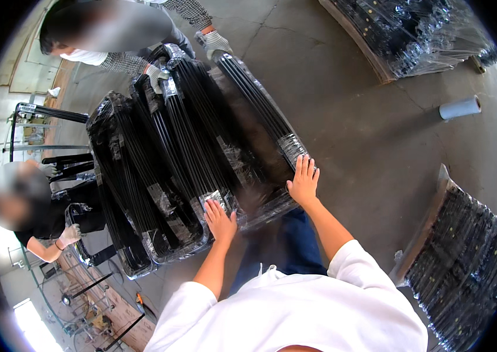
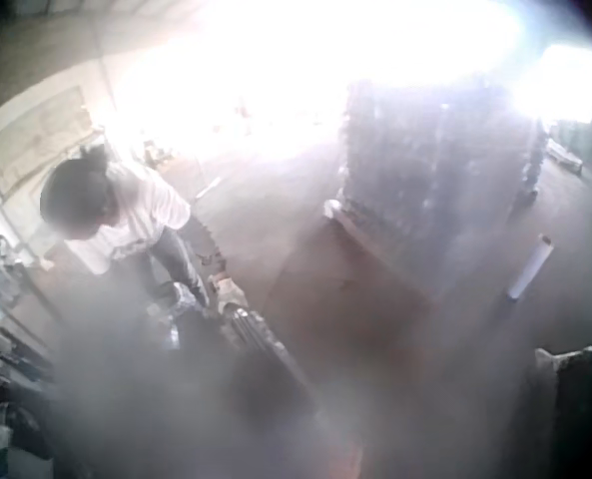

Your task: The person stacks black metal frames wrapped in plastic onto a wooden pallet in a warehouse. They lift and arrange the frames one by one, coordinating with a coworker who also handles the frames. The person then walks to a sink area and washes their hands.

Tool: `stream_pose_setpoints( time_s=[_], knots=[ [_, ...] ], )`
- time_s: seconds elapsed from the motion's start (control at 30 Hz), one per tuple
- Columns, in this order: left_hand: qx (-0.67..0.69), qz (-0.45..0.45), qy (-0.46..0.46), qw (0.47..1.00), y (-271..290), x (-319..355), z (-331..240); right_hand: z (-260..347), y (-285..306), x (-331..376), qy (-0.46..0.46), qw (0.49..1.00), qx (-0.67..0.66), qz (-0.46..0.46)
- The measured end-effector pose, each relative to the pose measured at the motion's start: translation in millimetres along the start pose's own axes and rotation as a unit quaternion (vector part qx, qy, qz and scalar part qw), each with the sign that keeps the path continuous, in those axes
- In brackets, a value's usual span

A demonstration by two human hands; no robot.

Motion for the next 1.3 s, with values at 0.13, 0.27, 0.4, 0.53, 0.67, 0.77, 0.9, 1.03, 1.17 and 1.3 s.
stream_pose_setpoints(
  time_s=[0.13,0.27,0.4,0.53,0.67,0.77,0.9,1.03,1.17,1.3],
  knots=[
    [0.051,0.133,0.004,0.990,2,-5,4,-16,-5,-7,-0.047,0.995,-0.083,0.038],
    [0.206,0.015,-0.012,0.978,23,-10,5,15,5,7,-0.015,0.988,-0.144,0.056],
    [0.261,-0.033,-0.043,0.964,56,2,-2,77,10,43,0.098,0.969,-0.208,0.094],
    [0.304,-0.050,-0.025,0.951,86,32,27,139,1,88,0.206,0.940,-0.214,0.171],
    [0.329,-0.134,0.031,0.935,102,97,100,230,13,140,0.319,0.890,-0.197,0.261],
    [0.383,-0.227,0.087,0.891,88,157,168,301,-4,193,0.363,0.845,-0.158,0.360],
    [0.423,-0.249,0.195,0.849,90,254,247,390,-41,269,0.442,0.799,-0.154,0.377],
    [0.423,-0.293,0.305,0.801,62,319,320,496,-61,350,0.441,0.769,-0.200,0.417],
    [0.471,-0.283,0.331,0.767,66,346,373,580,-63,426,0.417,0.726,-0.224,0.499],
    [0.568,-0.305,0.384,0.661,63,347,420,640,-73,479,0.493,0.684,-0.282,0.457]
  ],
)
Point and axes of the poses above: each hand's wrist, its own x-axis away from the middle knuckle, its own y-axis out of the back of the hand, z = x × y, the point moved 7 cm from there along -x, towards the middle knuckle, and after that the axes turned 5 degrees about -z, right-handed, at the moved point
